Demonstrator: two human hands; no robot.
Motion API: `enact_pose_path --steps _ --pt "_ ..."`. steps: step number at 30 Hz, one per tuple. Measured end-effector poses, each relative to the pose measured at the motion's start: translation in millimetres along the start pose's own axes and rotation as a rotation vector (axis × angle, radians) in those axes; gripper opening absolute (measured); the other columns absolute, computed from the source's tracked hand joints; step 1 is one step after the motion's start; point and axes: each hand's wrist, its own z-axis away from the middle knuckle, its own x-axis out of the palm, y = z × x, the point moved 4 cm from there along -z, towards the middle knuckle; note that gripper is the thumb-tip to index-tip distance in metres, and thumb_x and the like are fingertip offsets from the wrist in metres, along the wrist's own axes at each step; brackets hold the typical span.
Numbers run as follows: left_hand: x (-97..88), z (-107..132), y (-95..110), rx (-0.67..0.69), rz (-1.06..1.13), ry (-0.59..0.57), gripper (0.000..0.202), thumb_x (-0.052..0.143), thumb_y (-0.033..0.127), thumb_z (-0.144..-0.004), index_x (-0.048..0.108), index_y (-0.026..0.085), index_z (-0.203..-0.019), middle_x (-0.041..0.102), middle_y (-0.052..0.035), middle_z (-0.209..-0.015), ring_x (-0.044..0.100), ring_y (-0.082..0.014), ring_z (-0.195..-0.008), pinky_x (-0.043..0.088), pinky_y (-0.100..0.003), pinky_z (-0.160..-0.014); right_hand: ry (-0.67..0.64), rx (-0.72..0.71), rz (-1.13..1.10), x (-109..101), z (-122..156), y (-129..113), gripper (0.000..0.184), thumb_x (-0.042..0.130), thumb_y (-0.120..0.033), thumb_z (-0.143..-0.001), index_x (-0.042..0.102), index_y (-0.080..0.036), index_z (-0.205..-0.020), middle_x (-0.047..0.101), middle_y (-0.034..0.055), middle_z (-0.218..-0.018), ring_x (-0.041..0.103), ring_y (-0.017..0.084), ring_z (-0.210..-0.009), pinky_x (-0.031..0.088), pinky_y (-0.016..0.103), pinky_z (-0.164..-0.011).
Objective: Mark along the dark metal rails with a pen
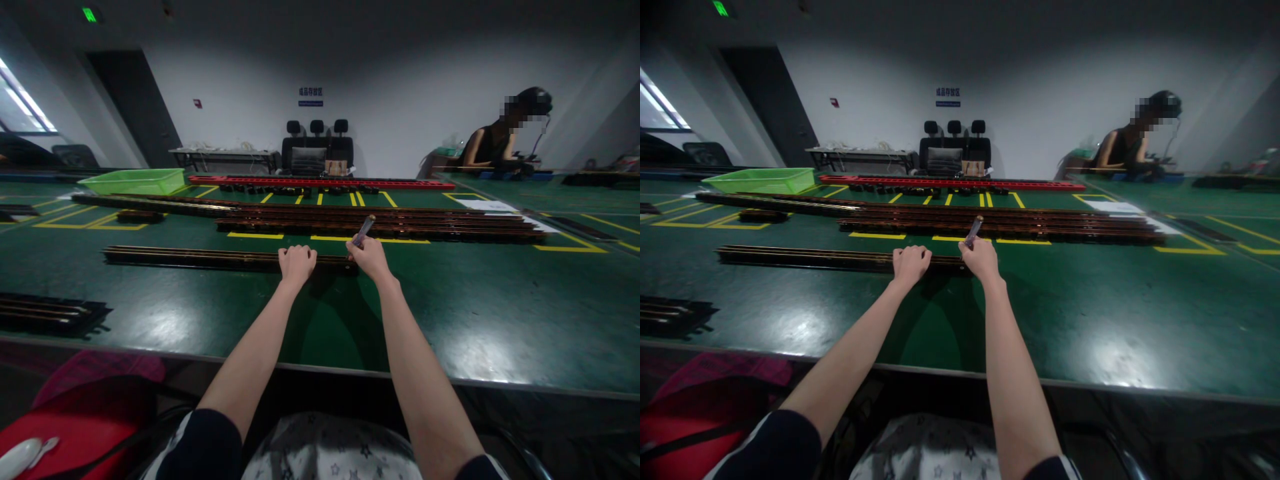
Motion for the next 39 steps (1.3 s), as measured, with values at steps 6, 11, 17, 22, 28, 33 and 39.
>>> enact_pose_path --steps 6,11,17,22,28,33,39 --pt "-1.0 0 0 0.008 0.016 0.006 0.039 0.031 0.032 -0.091 0.064 0.016 -0.076 0.068 -0.0092 -0.084 0.059 -0.019 -0.078 0.036 -0.04 -0.089 -0.006 0.006 -0.036 0 1 -1 0.016 0.052 -0.025 -0.088 0.06 -0.014 -0.08 0.065 0.0062 -0.074 0.062 0.017 -0.071 0.048 0.03 -0.071" --pt "-2.0 1 0 0.01 0.024 0.011 0.04 0.031 0.032 -0.091 0.064 0.015 -0.076 0.068 -0.0093 -0.083 0.059 -0.0189 -0.077 0.036 -0.04 -0.089 -0.007 0.025 -0.079 0 -1 3 0.015 0.052 -0.025 -0.088 0.059 -0.013 -0.082 0.064 0.0065 -0.074 0.062 0.017 -0.07 0.049 0.029 -0.07" --pt "-3.2 2 0 0.018 0.049 0.006 0.038 0.033 0.032 -0.09 0.064 0.016 -0.075 0.068 -0.0091 -0.083 0.06 -0.019 -0.078 0.036 -0.039 -0.09 0.049 0.042 -0.043 -6 0 2 0.014 0.053 -0.024 -0.087 0.059 -0.014 -0.08 0.063 0.0052 -0.069 0.06 0.016 -0.063 0.048 0.028 -0.065" --pt "-3.7 2 1 0.013 0.001 0.004 0.04 0.03 0.03 -0.091 0.064 0.015 -0.076 0.068 -0.0103 -0.087 0.06 -0.0197 -0.081 0.036 -0.04 -0.089 0.09 0.052 0.063 -13 1 1 0.014 0.053 -0.026 -0.087 0.059 -0.015 -0.08 0.063 0.0053 -0.065 0.061 0.019 -0.066 0.047 0.031 -0.069" --pt "-4.7 2 2 0.005 0.02 -0.016 0.038 0.032 0.03 -0.091 0.063 0.015 -0.074 0.068 -0.0097 -0.085 0.06 -0.0193 -0.08 0.035 -0.039 -0.09 0.058 0.031 -0.003 -8 1 0 0.014 0.052 -0.025 -0.088 0.057 -0.016 -0.078 0.063 0.0054 -0.068 0.061 0.018 -0.062 0.048 0.031 -0.066" --pt "-6.4 3 3 0.009 0.041 -0.022 0.037 0.032 0.03 -0.09 0.062 0.016 -0.073 0.068 -0.0096 -0.084 0.061 -0.0202 -0.08 0.035 -0.039 -0.09 0.075 0.017 -0.007 -7 2 -1 0.014 0.052 -0.024 -0.087 0.056 -0.016 -0.076 0.062 0.0041 -0.065 0.06 0.017 -0.06 0.047 0.031 -0.065" --pt "-5.0 3 2 0.014 0.032 -0.008 0.037 0.032 0.03 -0.09 0.063 0.017 -0.075 0.068 -0.0095 -0.084 0.06 -0.02 -0.079 0.036 -0.04 -0.089 0.076 0.005 -0.032 -7 3 -1 0.014 0.053 -0.024 -0.087 0.055 -0.018 -0.074 0.061 0.0027 -0.062 0.06 0.017 -0.06 0.048 0.031 -0.065"
